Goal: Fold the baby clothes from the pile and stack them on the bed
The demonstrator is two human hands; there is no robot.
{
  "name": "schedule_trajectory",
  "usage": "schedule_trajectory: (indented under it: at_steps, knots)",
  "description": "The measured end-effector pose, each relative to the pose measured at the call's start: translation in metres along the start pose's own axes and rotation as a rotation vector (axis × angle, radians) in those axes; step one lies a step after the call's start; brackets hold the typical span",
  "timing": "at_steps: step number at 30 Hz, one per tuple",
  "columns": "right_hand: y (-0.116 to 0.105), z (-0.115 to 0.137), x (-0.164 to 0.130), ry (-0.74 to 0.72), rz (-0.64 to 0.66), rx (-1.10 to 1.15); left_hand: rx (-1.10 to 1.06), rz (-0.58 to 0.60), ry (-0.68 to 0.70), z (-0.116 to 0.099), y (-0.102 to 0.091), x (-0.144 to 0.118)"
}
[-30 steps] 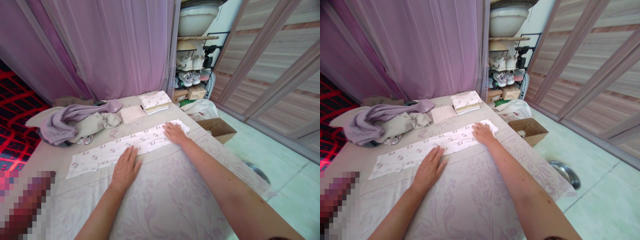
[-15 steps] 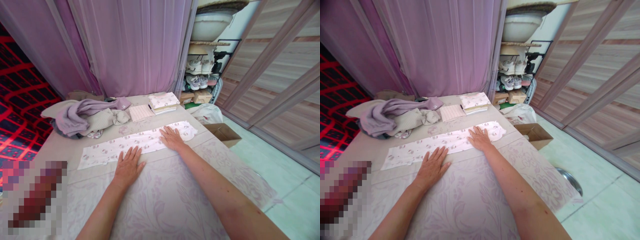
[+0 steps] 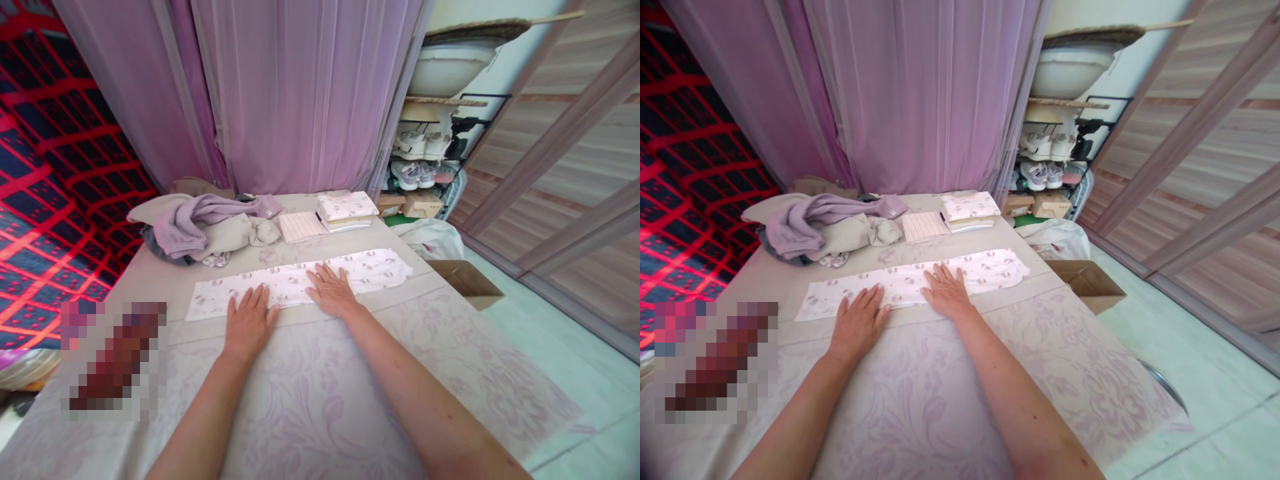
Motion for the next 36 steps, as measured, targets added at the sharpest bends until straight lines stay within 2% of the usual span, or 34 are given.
schedule_trajectory:
  at_steps: [3, 6, 10, 14, 19, 24, 28, 32, 36]
  knots:
    - [0.000, -0.003, 0.001, 0.012, 0.022, -0.008, -0.004, 0.035, -0.144, 0.038, -0.001, -0.008]
    - [-0.006, 0.003, 0.001, 0.033, 0.048, -0.013, -0.015, 0.053, -0.220, 0.059, 0.002, -0.012]
    - [-0.017, 0.035, -0.004, -0.012, -0.028, 0.026, -0.043, 0.075, -0.242, 0.064, 0.004, -0.012]
    - [-0.002, 0.062, -0.007, -0.071, 0.027, 0.039, -0.065, 0.093, -0.293, 0.068, 0.003, -0.014]
    - [0.011, 0.063, -0.009, -0.105, 0.071, 0.032, -0.069, 0.099, -0.373, 0.086, 0.001, -0.023]
    - [-0.001, 0.068, -0.008, -0.072, 0.054, 0.029, -0.031, 0.022, -0.493, 0.105, -0.002, -0.031]
    - [-0.008, 0.088, -0.006, -0.063, -0.014, 0.079, -0.033, 0.009, -0.506, 0.109, 0.000, -0.032]
    - [0.011, 0.104, -0.008, -0.138, 0.065, 0.048, -0.032, 0.000, -0.506, 0.108, 0.000, -0.031]
    - [0.018, 0.103, -0.012, -0.177, 0.072, 0.029, -0.038, -0.006, -0.511, 0.108, -0.001, -0.031]
Point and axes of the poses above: each hand's wrist, its own x-axis towards the middle knuckle, its own y-axis out of the palm, z = x × y, the point moved 7 cm from there along x, towards the middle knuckle, and after that the axes turned 15 degrees about y, right-handed, at the moved point
